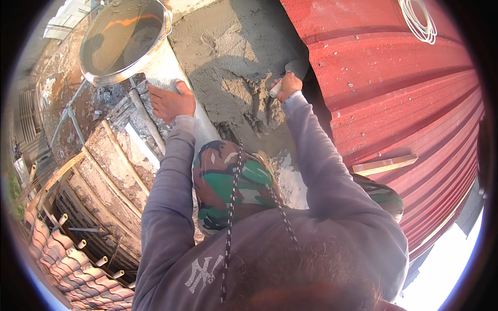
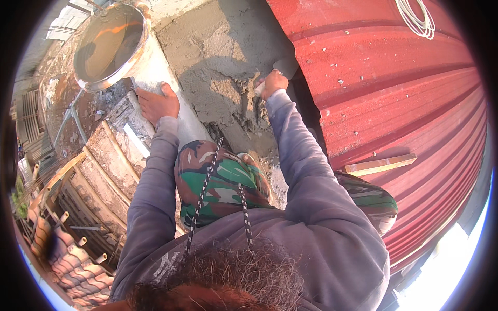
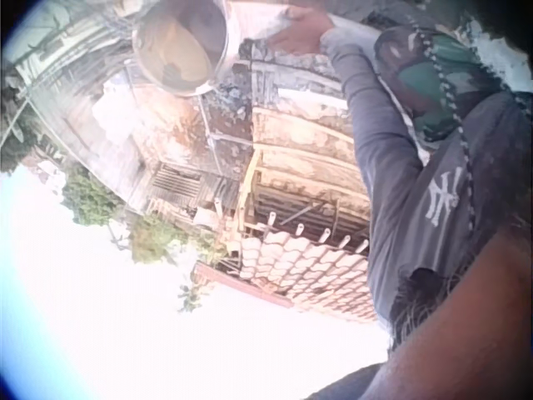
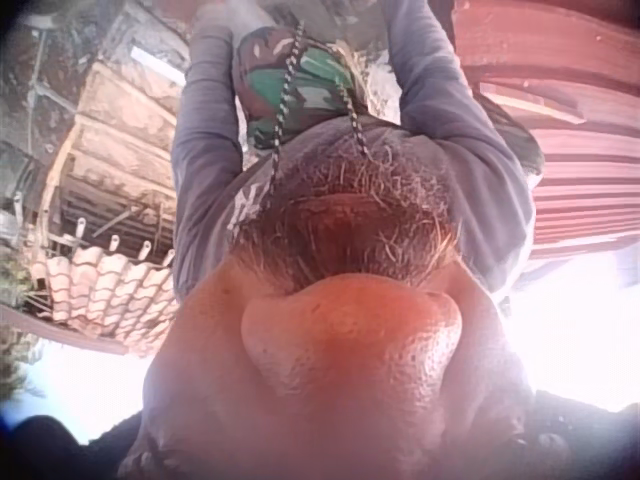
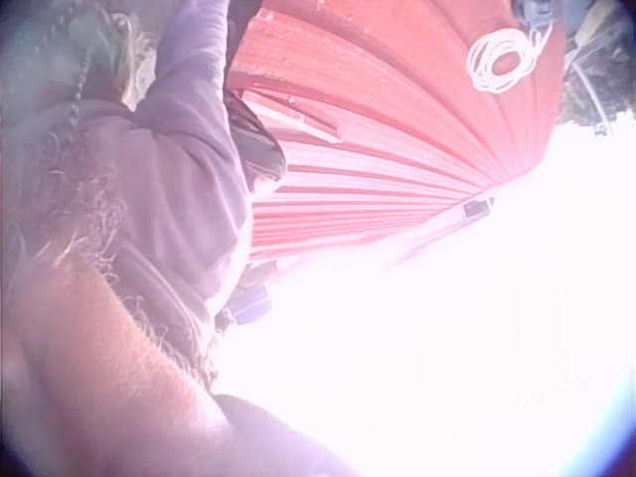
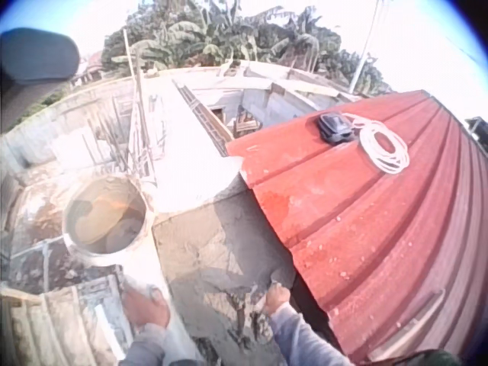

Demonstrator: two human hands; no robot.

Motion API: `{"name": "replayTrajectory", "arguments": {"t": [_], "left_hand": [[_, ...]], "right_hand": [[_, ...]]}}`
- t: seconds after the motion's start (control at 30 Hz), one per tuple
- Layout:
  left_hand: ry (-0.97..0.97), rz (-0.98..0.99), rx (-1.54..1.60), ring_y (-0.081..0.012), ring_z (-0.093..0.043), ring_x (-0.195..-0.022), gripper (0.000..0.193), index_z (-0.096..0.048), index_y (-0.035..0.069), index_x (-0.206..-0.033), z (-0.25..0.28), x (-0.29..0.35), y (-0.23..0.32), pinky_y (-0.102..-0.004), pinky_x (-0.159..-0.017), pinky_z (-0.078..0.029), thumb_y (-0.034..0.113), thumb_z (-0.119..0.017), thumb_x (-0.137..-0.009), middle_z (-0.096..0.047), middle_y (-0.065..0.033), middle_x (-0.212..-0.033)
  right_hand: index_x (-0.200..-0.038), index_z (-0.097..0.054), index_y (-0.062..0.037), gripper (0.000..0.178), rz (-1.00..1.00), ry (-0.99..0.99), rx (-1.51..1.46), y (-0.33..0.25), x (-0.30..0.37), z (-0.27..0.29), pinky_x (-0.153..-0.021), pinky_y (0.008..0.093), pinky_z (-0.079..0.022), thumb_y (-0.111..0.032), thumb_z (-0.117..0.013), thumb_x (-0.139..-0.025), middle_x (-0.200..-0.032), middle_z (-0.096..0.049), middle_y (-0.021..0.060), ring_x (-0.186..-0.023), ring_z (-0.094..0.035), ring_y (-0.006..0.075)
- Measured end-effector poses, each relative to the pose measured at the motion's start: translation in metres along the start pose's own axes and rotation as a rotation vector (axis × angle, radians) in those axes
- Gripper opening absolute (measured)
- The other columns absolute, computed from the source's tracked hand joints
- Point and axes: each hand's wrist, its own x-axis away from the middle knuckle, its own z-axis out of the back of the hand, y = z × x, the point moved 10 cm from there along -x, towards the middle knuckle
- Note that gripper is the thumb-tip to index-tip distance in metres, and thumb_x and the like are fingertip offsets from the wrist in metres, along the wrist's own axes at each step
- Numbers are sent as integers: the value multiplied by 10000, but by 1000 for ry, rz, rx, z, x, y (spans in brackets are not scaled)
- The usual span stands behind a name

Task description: The person applies wet cement to a roof ledge using a trowel from a bucket. They then use a wooden straight edge to level and smooth the surface of the cement along the length of the ledge.

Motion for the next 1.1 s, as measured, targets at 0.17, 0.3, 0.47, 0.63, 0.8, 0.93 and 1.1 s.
{"name": "replayTrajectory", "arguments": {"t": [0.17, 0.3, 0.47, 0.63, 0.8, 0.93, 1.1], "left_hand": [[9, 3, 14, -440, -493, -1441, 980, -287, -123, -1607, -4, -1, -4, -539, -1194, -373, 556, -586, -966, -485, -327, -1552], [-60, 50, 41, -420, -479, -1458, 986, -262, -116, -1626, 2, -1, 4, -514, -1216, -355, 526, -603, -959, -470, -314, -1571], [-58, 61, 48, -408, -470, -1469, 1000, -254, -108, -1639, -1, 0, -1, -501, -1222, -346, 523, -602, -945, -479, -305, -1568], [-41, 49, 53, -400, -490, -1449, 1001, -251, -114, -1638, 1, 1, 0, -498, -1208, -360, 524, -592, -946, -488, -299, -1556], [-10, 41, 20, -405, -509, -1420, 1000, -269, -122, -1623, -1, -1, -3, -510, -1187, -373, 533, -594, -941, -505, -297, -1526], [-11, 28, 32, -414, -518, -1402, 996, -280, -123, -1615, -3, 1, 3, -520, -1172, -379, 536, -596, -938, -503, -301, -1522], [-25, 53, -5, -418, -515, -1403, 993, -278, -123, -1613, 0, -2, -4, -530, -1167, -379, 539, -593, -943, -493, -299, -1535]], "right_hand": [[-1317, -512, -53, 350, 99, 35, 298, 20, 57, 80, -518, 470, -551, -312, -549, -1085, -944, -627, 150, -679, -658, 286], [-1388, -504, -8, 448, 247, -97, 903, 24, 108, 110, -668, 546, -612, -310, -569, -1064, -1109, -722, 275, -877, -766, 390], [-1384, -555, -67, 499, 514, -396, 1758, 57, 148, 141, -1077, 559, -504, -459, -525, -1076, -1399, -642, 285, -1251, -651, 487], [-1418, -548, -114, 463, 597, -225, 1867, 14, 93, 165, -1036, 551, -541, -441, -511, -1092, -1403, -641, 253, -1220, -679, 459], [-1456, -532, -118, 514, 520, 71, 1688, -28, 52, 168, -1057, 549, -529, -478, -509, -1090, -1408, -655, 266, -1268, -658, 460], [-1491, -518, -122, 550, 549, 277, 1377, -60, 7, 189, -1062, 557, -518, -487, -517, -1080, -1400, -660, 288, -1302, -629, 490], [-1396, -581, -93, 527, 564, 84, 1485, -34, 69, 134, -1066, 543, -514, -497, -552, -1059, -1336, -697, 279, -1259, -653, 484]]}}
